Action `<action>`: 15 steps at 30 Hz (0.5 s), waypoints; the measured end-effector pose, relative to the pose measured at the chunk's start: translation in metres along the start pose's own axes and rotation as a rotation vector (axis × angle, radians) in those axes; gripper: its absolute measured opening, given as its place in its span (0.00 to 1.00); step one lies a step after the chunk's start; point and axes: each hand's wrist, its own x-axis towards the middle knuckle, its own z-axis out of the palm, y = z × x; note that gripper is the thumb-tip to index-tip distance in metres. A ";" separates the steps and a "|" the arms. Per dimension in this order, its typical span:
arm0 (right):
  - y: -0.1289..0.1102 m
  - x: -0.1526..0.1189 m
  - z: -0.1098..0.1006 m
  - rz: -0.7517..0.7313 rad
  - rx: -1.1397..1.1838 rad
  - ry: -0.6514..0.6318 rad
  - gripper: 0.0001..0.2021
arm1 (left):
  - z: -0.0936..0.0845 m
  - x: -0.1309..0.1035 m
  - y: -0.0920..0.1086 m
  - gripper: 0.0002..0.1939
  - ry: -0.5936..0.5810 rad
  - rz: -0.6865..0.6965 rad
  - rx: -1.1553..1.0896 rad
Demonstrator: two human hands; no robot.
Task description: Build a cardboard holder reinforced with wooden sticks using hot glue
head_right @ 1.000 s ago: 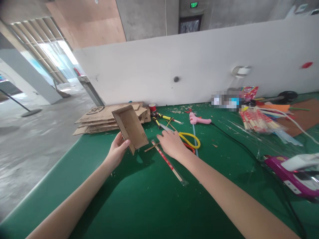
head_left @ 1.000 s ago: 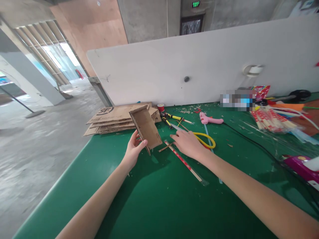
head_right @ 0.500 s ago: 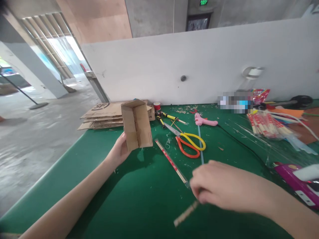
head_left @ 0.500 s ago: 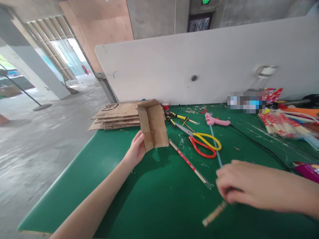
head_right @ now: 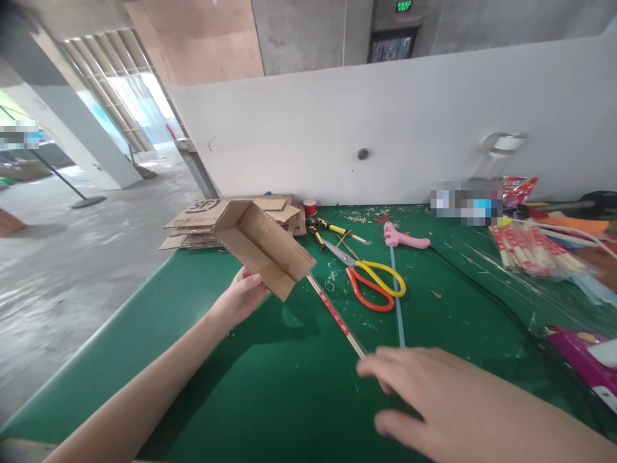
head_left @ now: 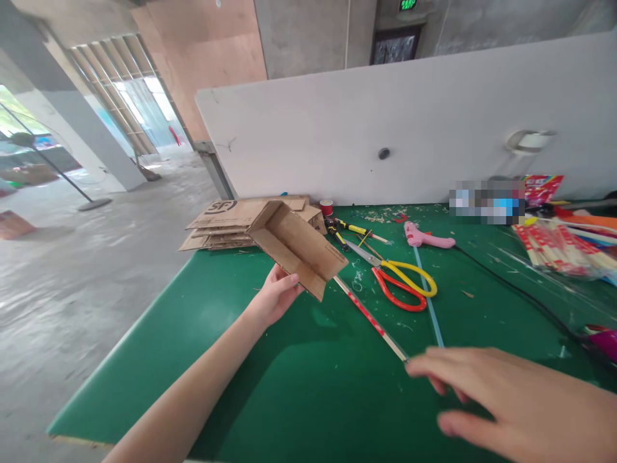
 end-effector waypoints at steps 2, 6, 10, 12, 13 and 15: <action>-0.007 0.027 -0.015 0.056 0.211 0.018 0.25 | 0.002 -0.002 -0.004 0.23 0.014 -0.004 -0.016; -0.017 0.079 -0.017 0.096 0.707 0.224 0.31 | 0.010 -0.010 -0.013 0.24 -0.035 -0.066 0.002; -0.023 0.124 -0.014 0.033 0.710 0.322 0.32 | 0.017 -0.017 -0.017 0.23 -0.064 -0.130 0.138; -0.024 0.142 -0.017 -0.072 0.534 0.390 0.20 | 0.018 -0.018 -0.014 0.21 -0.059 -0.113 0.197; -0.024 0.149 -0.020 -0.124 0.425 0.445 0.15 | 0.019 -0.017 -0.013 0.19 -0.058 -0.097 0.212; -0.023 0.158 -0.028 -0.207 0.238 0.542 0.10 | 0.017 -0.014 -0.009 0.19 -0.056 -0.076 0.228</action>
